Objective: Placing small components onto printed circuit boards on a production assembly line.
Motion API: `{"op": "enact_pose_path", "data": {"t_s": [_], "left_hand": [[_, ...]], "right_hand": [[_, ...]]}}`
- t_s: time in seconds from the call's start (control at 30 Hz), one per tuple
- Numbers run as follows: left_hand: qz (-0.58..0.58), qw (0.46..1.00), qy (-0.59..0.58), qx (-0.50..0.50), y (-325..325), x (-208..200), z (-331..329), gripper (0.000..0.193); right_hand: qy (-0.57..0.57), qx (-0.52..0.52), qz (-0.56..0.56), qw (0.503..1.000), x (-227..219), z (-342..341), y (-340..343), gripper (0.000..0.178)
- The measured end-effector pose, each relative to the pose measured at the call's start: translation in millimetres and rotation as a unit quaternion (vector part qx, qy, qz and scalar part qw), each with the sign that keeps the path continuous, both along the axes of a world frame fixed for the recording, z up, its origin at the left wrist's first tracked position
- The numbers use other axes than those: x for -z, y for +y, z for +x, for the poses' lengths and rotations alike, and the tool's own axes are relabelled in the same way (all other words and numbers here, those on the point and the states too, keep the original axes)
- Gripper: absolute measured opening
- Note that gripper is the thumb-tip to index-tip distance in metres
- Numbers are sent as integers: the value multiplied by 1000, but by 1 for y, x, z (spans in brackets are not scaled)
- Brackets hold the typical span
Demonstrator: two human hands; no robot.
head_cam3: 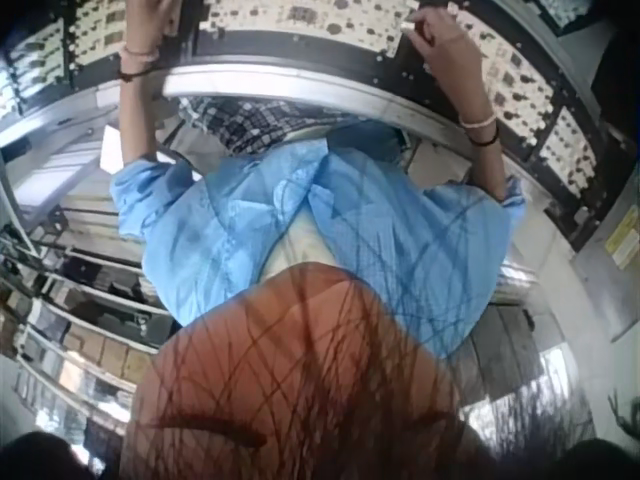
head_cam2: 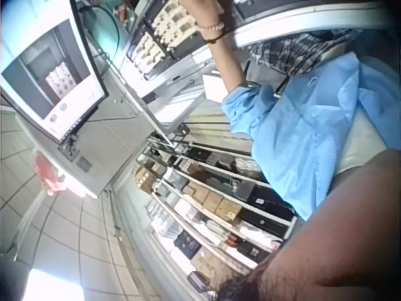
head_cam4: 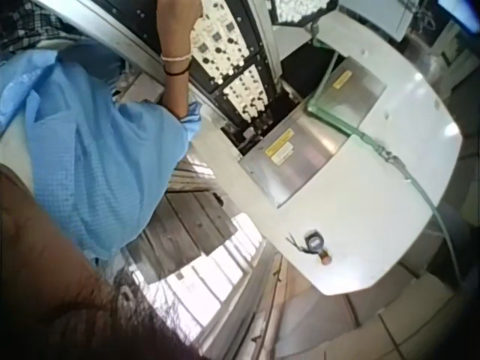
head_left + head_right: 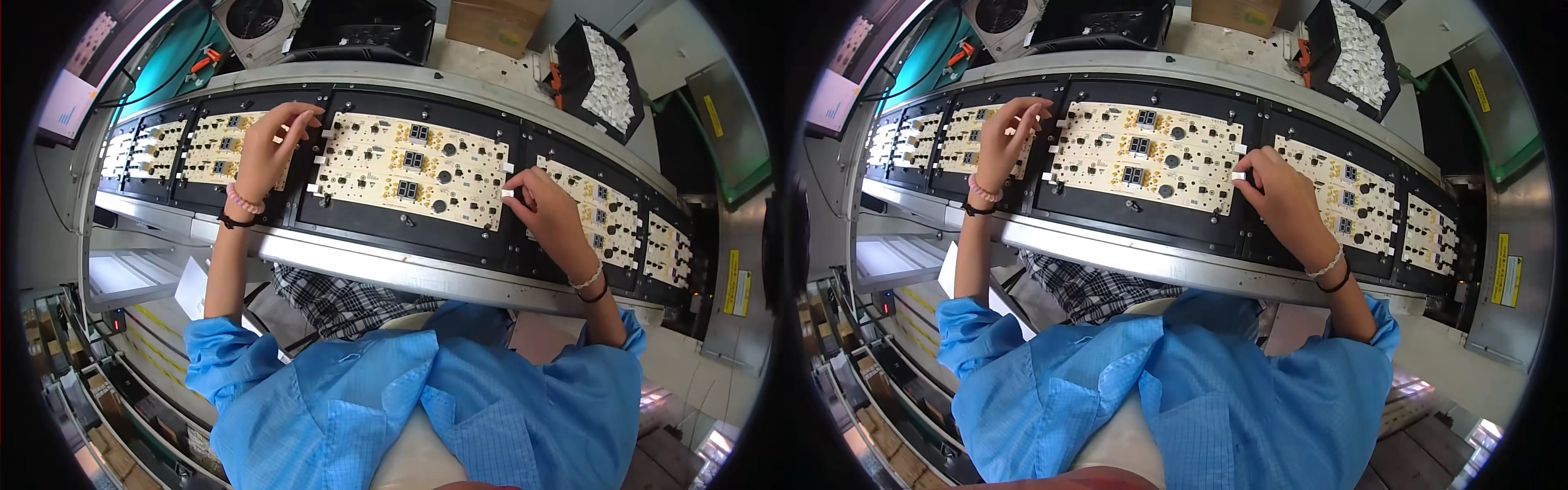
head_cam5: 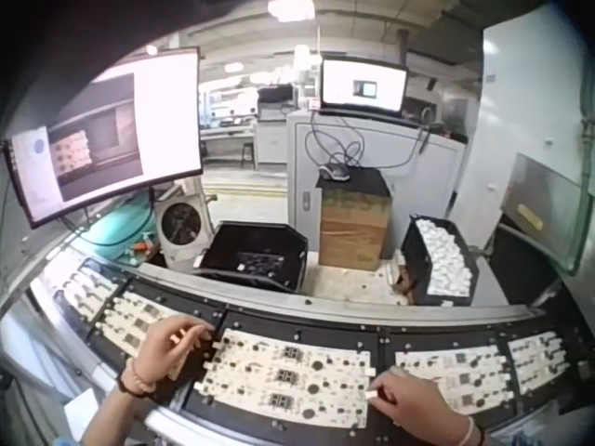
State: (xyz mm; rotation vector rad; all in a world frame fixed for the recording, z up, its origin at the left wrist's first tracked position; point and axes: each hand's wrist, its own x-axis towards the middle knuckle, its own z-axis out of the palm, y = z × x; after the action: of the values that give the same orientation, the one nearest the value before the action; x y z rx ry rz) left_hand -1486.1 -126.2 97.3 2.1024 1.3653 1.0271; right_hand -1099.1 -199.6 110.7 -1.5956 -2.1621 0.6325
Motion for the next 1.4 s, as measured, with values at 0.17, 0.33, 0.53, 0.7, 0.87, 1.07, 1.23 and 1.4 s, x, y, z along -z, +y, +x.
{"op": "enact_pose_path", "data": {"t_s": [0.17, 0.33, 0.53, 0.7, 0.87, 1.07, 1.23, 1.4], "left_hand": [[-21, 1000, -12, 8, -1, 4, -4, 19], [-37, 999, -25, 9, -2, 0, -7, 20], [-43, 998, -36, 18, -1, 3, -10, 20], [-50, 998, -37, 23, 0, 4, -15, 20], [-51, 996, -64, 16, 1, 10, -18, 19], [-52, 996, -61, 30, 1, 7, -22, 19], [-62, 997, -46, 19, 3, 10, -27, 19], [-64, 996, -58, 20, 3, 13, -30, 20]], "right_hand": [[2, 11, -3, 1000, 6, -2, 2, 14], [-5, 34, 9, 999, 6, -6, -5, 16], [48, 40, -23, 998, 16, 1, -1, 15], [39, 53, -8, 998, 16, -1, -2, 15], [-9, 36, 29, 999, 11, -6, -6, 16], [-47, 29, 57, 997, 8, -9, -9, 16], [-54, 35, 41, 997, 5, -12, -8, 15], [-62, 31, 46, 997, 5, -12, -7, 15]]}}
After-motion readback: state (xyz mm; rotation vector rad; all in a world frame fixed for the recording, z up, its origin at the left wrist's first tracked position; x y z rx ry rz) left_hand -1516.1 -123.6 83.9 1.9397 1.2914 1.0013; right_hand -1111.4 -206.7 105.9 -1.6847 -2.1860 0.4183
